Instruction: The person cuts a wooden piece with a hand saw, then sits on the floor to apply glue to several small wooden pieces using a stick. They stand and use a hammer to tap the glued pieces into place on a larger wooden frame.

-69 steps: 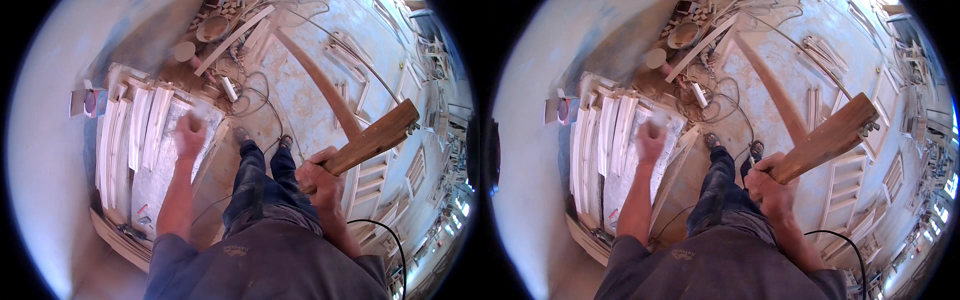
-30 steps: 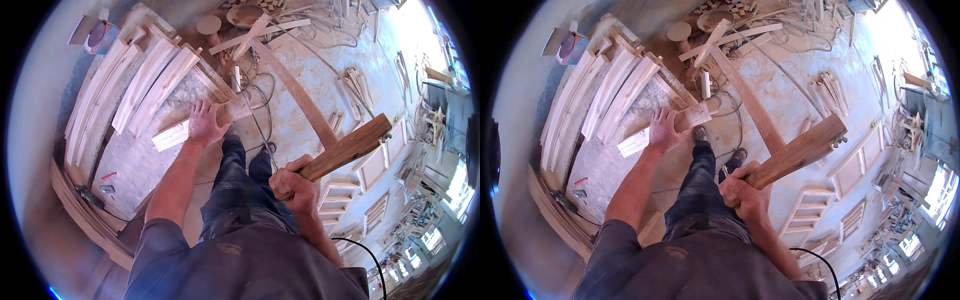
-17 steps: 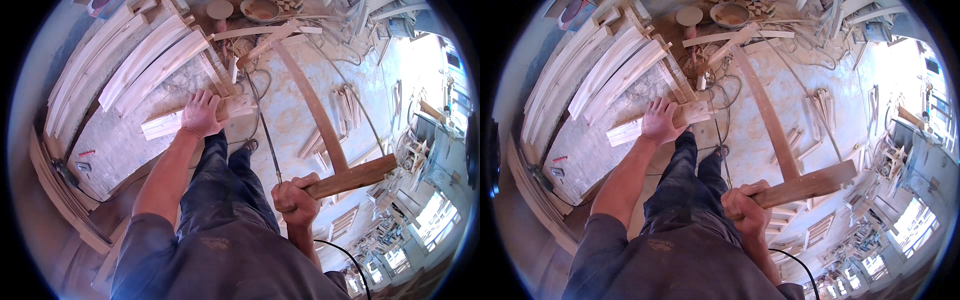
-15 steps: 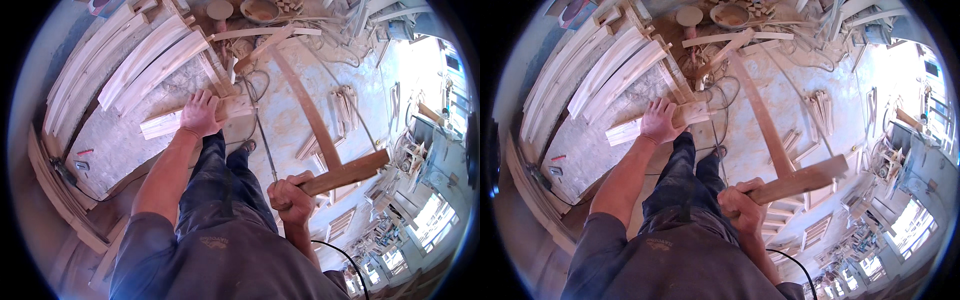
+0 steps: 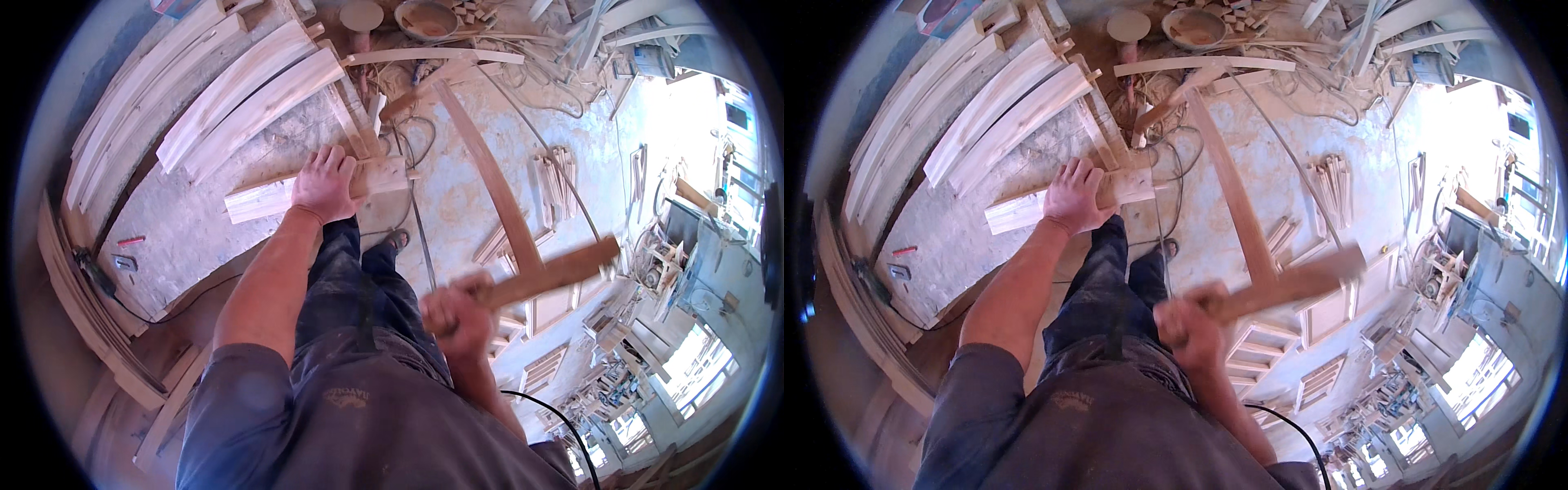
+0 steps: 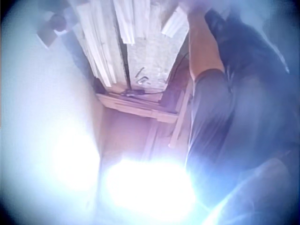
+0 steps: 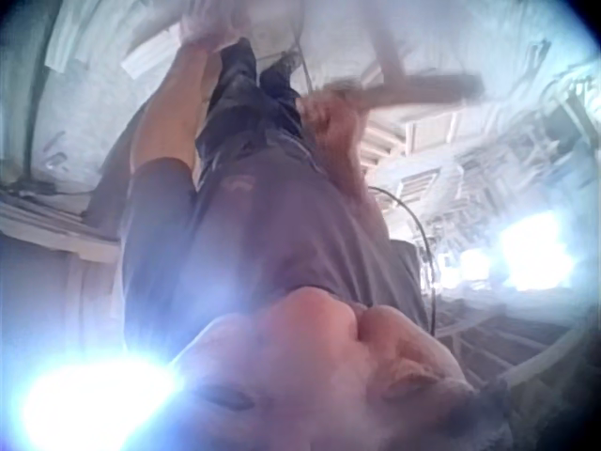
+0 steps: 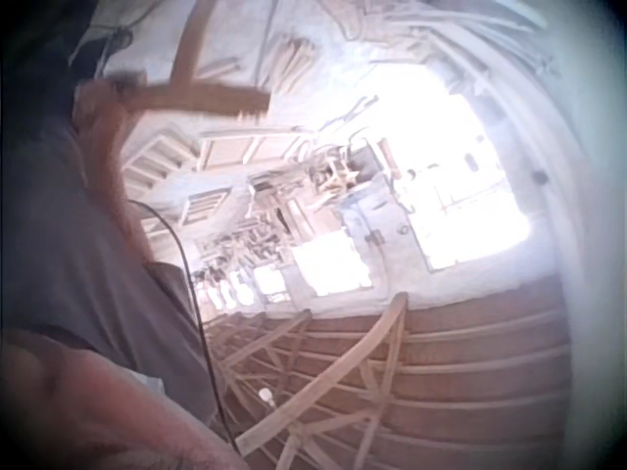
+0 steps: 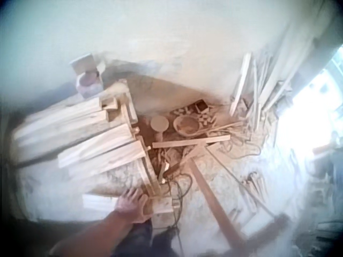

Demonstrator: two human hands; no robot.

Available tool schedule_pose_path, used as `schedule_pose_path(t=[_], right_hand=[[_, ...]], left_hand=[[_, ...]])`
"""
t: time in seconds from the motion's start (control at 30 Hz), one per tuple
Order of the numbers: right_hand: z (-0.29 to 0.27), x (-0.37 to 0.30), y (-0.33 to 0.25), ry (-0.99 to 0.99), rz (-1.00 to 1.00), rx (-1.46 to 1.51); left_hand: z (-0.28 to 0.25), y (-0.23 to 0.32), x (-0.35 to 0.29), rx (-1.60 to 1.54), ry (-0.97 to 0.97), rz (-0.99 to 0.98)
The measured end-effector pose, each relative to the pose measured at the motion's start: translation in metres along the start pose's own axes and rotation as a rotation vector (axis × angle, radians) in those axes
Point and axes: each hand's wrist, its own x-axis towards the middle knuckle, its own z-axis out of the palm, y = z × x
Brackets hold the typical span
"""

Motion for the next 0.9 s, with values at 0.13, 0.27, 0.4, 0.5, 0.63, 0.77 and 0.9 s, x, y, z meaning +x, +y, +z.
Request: schedule_pose_path(t=[0.13,0.27,0.4,0.5,0.63,0.77,0.9], right_hand=[[0.0,0.044,0.01,-0.034,-0.091,-0.262],[-0.011,-0.023,-0.006,-0.087,-0.067,-0.12],[-0.022,-0.068,-0.012,-0.244,-0.216,-0.138],[-0.053,-0.01,0.022,-0.042,-0.065,0.046],[-0.004,0.073,0.025,-0.079,-0.154,-0.104],[-0.029,0.027,0.017,-0.069,-0.068,-0.348],[-0.051,-0.069,-0.008,-0.241,-0.245,-0.242]], left_hand=[[-0.001,-0.002,-0.003,0.004,-0.002,0.006],[-0.002,0.001,-0.006,-0.011,0.003,-0.005],[0.0,-0.001,-0.002,-0.014,0.02,-0.006],[0.002,0.002,-0.002,-0.018,0.008,-0.006],[0.0,0.0,-0.003,0.006,0.005,-0.002],[-0.003,-0.003,-0.005,0.054,0.001,-0.009],[-0.001,0.003,-0.004,0.051,0.024,-0.006]])
